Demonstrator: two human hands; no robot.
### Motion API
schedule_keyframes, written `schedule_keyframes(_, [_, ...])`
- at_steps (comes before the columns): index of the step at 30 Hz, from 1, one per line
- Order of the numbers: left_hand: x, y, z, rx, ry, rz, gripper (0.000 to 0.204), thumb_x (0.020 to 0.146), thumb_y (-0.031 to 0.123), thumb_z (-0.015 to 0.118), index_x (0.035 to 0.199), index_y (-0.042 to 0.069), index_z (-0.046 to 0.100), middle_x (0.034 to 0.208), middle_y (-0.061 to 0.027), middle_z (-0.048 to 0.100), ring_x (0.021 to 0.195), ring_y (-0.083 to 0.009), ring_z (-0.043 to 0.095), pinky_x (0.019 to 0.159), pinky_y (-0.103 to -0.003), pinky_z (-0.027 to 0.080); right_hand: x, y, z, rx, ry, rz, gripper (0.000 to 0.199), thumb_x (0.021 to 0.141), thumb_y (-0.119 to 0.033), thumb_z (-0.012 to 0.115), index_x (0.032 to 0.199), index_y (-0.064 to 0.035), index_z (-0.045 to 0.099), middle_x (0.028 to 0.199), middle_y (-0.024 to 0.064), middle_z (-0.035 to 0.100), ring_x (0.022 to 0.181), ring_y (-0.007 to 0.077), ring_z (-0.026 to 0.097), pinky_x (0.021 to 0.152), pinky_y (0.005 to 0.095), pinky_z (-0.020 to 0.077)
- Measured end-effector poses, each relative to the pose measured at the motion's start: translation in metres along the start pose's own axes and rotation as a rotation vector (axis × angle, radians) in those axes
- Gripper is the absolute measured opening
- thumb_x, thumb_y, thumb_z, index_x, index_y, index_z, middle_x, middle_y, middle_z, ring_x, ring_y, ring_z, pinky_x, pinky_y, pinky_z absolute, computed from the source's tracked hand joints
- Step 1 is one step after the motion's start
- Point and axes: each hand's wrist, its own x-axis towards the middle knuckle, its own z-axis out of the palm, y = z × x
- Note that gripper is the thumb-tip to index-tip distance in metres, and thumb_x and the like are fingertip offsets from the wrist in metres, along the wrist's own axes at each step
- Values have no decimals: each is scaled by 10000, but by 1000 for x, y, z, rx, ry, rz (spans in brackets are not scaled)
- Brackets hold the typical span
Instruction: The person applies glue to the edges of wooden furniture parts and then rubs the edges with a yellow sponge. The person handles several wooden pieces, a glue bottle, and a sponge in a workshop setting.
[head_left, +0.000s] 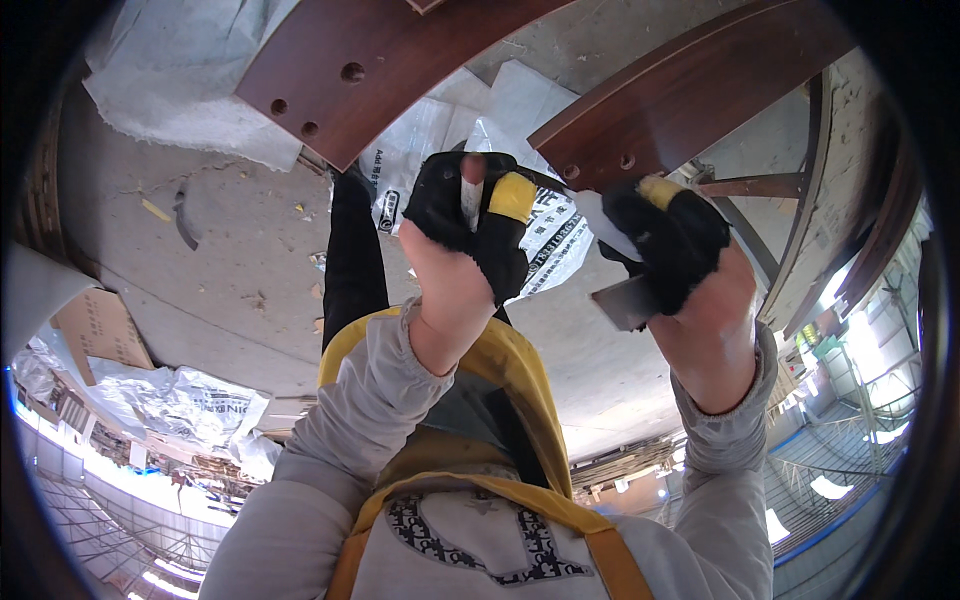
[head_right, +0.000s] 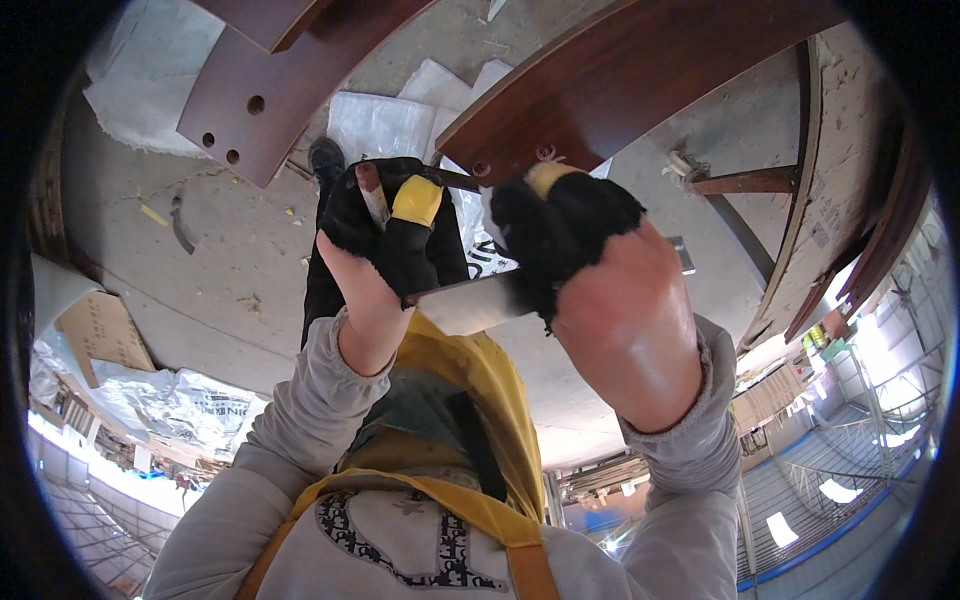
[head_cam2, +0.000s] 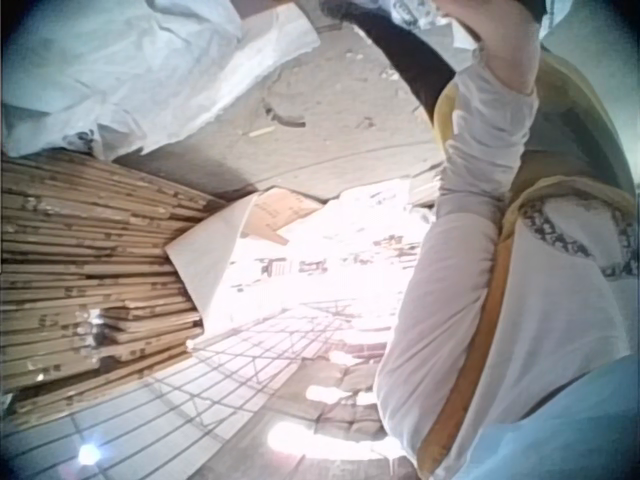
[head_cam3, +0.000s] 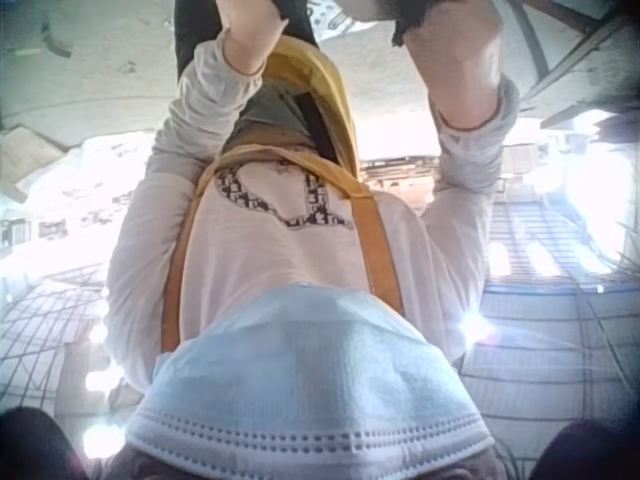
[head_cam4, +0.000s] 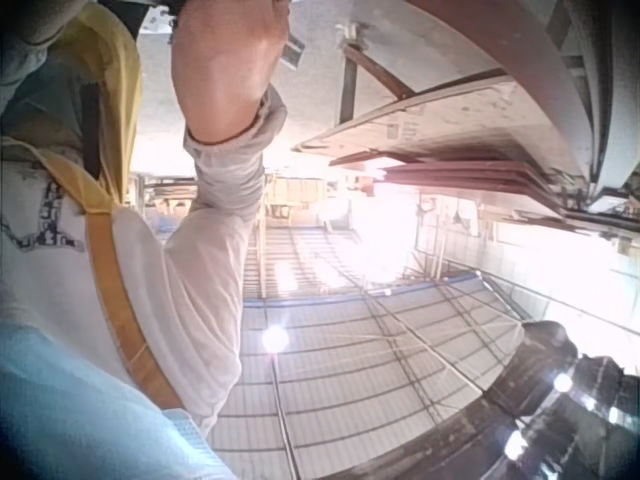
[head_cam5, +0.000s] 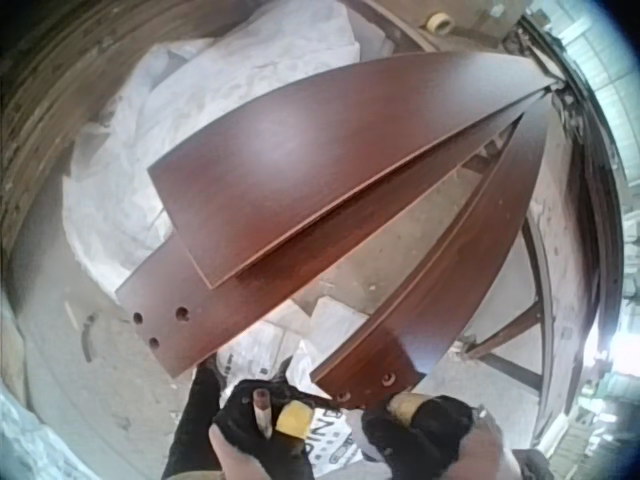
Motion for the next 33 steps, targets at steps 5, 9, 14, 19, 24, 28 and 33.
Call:
schedule_keyframes(5, [1,-3,-3,66,-36,4,188,786,-53,640,944,-1,551,862,-22,607,761,-86,537,717,-219,433,6,6,-11,-62,-73,-117,283,501,-72,693,773,-12,645,750,107,610,759,288,592,688,359,497])
schedule_keyframes(9, [1,-3,0,9,-11,-4,162,778,-49,650,911,-2,570,844,-24,602,754,-90,535,709,-224,433,9,4,-18,-94,-116,-175,211,497,-91,677,692,-17,644,694,100,595,734,276,579,668,347,491])
schedule_keyframes(14, [1,4,-1,18,-30,-106,156,773,-45,656,901,-7,576,827,-30,598,746,-94,529,698,-227,430,14,18,-10,-149,-149,-235,169,484,-110,658,624,-15,651,645,94,586,719,271,571,655,338,489])
schedule_keyframes(19, [1,-1,1,23,10,-69,108,800,-32,640,890,-12,585,811,-30,595,720,-99,519,685,-232,429,18,11,-4,-96,-20,-240,399,462,-116,649,831,29,698,696,102,618,822,290,604,760,359,504])
schedule_keyframes(24, [2,0,3,29,1,-15,54,831,5,629,862,-11,588,787,-29,591,705,-102,513,670,-239,427,17,21,0,-202,-155,-227,397,502,-102,636,876,22,683,798,112,625,827,265,603,740,340,508])
schedule_keyframes(28, [1,-2,-1,113,-22,15,50,846,17,619,871,-16,591,776,-30,589,704,-105,521,671,-237,426,17,19,-6,-113,-116,-214,382,593,-106,618,947,32,649,857,127,626,832,244,607,729,325,509])
schedule_keyframes(33, [1,-3,2,59,-44,40,87,846,30,625,912,-23,608,819,-33,612,735,-102,550,693,-230,438,2,14,-3,14,-78,-111,366,707,-112,595,1037,44,606,931,145,627,838,218,612,715,306,509])
